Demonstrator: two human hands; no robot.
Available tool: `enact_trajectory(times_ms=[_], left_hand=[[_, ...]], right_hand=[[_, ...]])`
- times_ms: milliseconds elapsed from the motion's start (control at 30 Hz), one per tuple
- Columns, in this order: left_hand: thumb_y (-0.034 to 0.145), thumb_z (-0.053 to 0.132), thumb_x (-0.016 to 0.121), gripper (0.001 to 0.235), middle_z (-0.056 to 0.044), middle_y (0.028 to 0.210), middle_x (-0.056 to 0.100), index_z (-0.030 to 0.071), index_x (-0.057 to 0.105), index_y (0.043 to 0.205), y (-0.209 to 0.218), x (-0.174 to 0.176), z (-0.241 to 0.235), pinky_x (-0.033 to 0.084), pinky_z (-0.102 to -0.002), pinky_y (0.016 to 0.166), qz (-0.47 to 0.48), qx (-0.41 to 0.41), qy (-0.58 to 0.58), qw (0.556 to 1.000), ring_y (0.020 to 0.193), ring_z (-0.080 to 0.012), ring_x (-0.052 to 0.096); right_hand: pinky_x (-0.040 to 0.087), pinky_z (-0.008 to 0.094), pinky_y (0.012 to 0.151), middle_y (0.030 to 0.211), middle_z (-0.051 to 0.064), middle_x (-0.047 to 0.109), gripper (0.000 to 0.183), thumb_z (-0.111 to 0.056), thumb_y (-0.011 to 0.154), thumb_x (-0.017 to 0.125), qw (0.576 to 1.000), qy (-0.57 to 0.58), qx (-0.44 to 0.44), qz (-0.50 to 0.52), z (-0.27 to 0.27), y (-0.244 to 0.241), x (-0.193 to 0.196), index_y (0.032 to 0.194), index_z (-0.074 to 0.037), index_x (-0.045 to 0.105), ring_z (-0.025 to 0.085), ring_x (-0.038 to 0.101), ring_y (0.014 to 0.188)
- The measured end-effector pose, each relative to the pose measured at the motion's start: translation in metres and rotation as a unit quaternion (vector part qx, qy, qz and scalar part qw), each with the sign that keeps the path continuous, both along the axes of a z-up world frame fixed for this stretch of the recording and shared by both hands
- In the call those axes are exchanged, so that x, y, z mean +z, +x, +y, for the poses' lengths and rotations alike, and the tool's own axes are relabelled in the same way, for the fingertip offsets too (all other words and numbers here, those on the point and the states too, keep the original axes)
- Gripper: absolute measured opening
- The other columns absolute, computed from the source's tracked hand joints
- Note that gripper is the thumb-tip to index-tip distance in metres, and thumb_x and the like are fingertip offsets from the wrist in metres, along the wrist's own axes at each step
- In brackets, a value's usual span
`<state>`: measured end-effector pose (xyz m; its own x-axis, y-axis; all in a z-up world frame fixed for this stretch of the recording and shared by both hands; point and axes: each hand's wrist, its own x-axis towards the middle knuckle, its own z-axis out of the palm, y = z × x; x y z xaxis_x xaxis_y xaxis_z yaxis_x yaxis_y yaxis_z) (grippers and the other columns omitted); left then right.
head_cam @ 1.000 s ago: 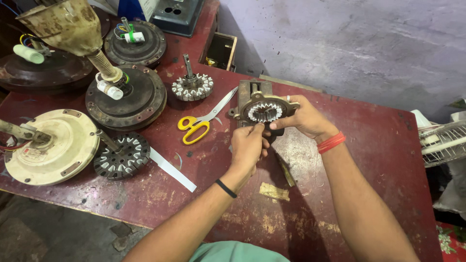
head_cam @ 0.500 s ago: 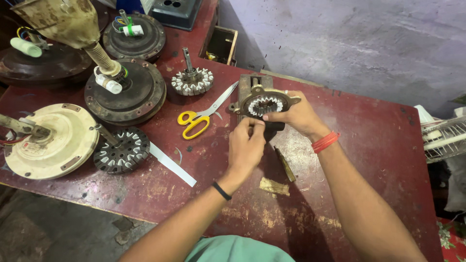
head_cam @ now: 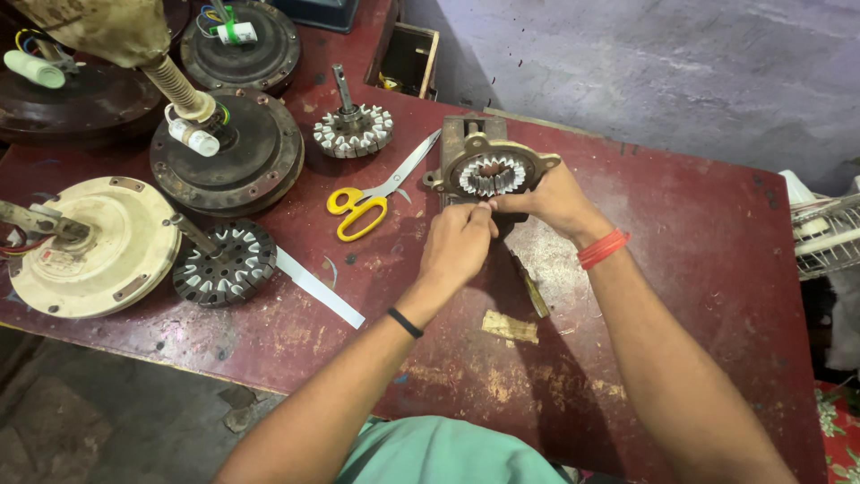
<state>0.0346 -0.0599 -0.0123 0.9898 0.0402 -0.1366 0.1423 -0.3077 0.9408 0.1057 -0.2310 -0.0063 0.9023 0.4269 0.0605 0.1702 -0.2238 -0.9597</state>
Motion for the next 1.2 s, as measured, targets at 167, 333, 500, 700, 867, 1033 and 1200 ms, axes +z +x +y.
enact_trajectory(times_ms=[167,333,500,700,867,1033,1200], left_hand=[[0.103,0.034,0.046,0.051,-0.016,0.063,0.067,0.003,0.072,0.072,-0.002,-0.004,-0.004,0.053,-0.045,0.067,-0.084,0.028,0.024,0.996,0.065,-0.0328,0.071],[0.103,0.032,0.046,0.054,-0.015,0.058,0.067,0.002,0.073,0.068,0.000,-0.006,-0.006,0.053,-0.044,0.065,-0.088,0.035,0.030,0.995,0.060,-0.0306,0.070],[0.102,0.034,0.044,0.057,-0.010,0.048,0.061,0.000,0.069,0.065,0.001,0.001,-0.003,0.054,-0.039,0.051,0.012,0.014,-0.029,0.999,0.044,-0.0223,0.066],[0.102,0.037,0.048,0.054,-0.007,0.049,0.062,0.001,0.067,0.067,-0.007,0.007,0.012,0.054,-0.039,0.047,0.069,-0.030,-0.036,0.997,0.043,-0.0206,0.065],[0.085,0.041,0.079,0.044,-0.014,0.076,0.066,-0.001,0.067,0.094,-0.008,0.004,0.030,0.053,-0.040,0.067,-0.070,0.056,0.142,0.986,0.073,-0.0289,0.068],[0.070,0.020,0.094,0.071,-0.014,0.114,0.066,0.003,0.053,0.125,0.011,-0.013,0.034,0.053,-0.037,0.094,-0.242,0.080,0.027,0.967,0.108,-0.0262,0.066],[0.070,0.004,0.087,0.077,-0.007,0.122,0.071,0.005,0.051,0.138,0.041,-0.033,0.029,0.053,-0.033,0.104,-0.214,-0.070,-0.232,0.946,0.116,-0.0173,0.067]], right_hand=[[0.055,0.026,0.085,0.112,-0.001,0.072,0.067,0.005,0.071,0.080,1.000,-0.023,0.008,-0.012,-0.001,0.007,-0.002,0.136,-0.004,0.065,0.006,0.062,0.097],[0.054,0.026,0.090,0.116,-0.001,0.072,0.071,0.006,0.069,0.082,1.000,0.004,0.029,-0.002,0.001,0.010,-0.002,0.137,-0.003,0.063,0.006,0.062,0.102],[0.054,0.027,0.092,0.117,0.000,0.072,0.072,0.007,0.069,0.082,0.999,0.024,0.043,0.023,0.000,0.012,-0.001,0.137,-0.003,0.062,0.007,0.063,0.103],[0.053,0.027,0.096,0.118,0.000,0.071,0.073,0.009,0.068,0.081,0.994,0.077,0.032,0.075,-0.003,0.014,-0.012,0.137,-0.003,0.061,0.010,0.064,0.107],[0.055,0.031,0.096,0.117,0.003,0.070,0.068,0.011,0.070,0.078,0.983,0.148,0.018,0.109,-0.003,0.014,-0.031,0.134,-0.001,0.061,0.013,0.065,0.107],[0.055,0.033,0.098,0.120,0.005,0.069,0.070,0.012,0.071,0.078,0.975,0.192,-0.002,0.114,-0.005,0.011,-0.045,0.136,-0.001,0.058,0.014,0.066,0.110],[0.055,0.032,0.096,0.117,0.004,0.071,0.059,0.010,0.074,0.078,0.968,0.225,-0.023,0.106,-0.004,0.005,-0.054,0.129,-0.003,0.063,0.014,0.067,0.106]])
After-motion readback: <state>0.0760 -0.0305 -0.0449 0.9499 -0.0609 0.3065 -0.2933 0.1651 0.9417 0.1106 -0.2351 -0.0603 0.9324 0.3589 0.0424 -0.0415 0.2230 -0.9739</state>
